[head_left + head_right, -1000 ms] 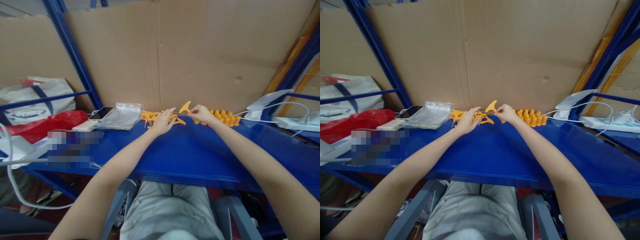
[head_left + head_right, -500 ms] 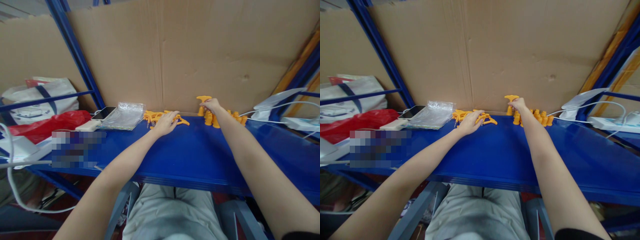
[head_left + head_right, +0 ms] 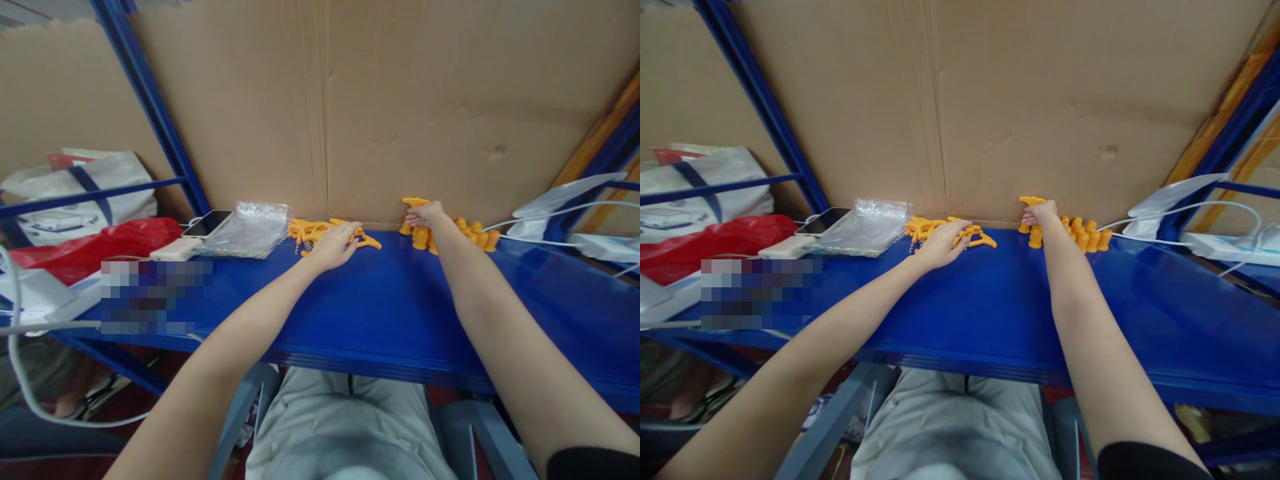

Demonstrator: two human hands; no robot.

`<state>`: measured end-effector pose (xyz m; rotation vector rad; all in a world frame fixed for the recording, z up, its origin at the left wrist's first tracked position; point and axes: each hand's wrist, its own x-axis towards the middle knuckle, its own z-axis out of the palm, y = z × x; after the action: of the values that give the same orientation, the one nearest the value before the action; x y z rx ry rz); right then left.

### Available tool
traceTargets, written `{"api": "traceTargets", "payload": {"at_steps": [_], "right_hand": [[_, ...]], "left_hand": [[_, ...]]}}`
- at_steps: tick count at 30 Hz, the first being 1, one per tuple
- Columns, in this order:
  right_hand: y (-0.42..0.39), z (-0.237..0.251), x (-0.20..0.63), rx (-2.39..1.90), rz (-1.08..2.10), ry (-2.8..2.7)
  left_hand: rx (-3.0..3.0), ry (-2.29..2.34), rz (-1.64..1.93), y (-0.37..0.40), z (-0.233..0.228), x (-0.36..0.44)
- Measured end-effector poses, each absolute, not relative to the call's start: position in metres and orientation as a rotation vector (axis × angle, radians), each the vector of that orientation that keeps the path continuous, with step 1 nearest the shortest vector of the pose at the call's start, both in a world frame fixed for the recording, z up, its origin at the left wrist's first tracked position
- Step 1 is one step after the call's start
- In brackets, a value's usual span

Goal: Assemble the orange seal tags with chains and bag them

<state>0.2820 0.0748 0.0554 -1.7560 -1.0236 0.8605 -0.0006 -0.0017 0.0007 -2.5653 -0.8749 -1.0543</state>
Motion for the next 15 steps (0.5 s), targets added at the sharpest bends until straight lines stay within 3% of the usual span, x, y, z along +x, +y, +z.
{"api": "traceTargets", "payload": {"at_steps": [15], "right_hand": [[0.063, 0.062, 0.293, -1.856, 0.795, -1.104]], "left_hand": [[-2.614, -0.856, -1.008, -0.003, 0.001, 0.0]]}}
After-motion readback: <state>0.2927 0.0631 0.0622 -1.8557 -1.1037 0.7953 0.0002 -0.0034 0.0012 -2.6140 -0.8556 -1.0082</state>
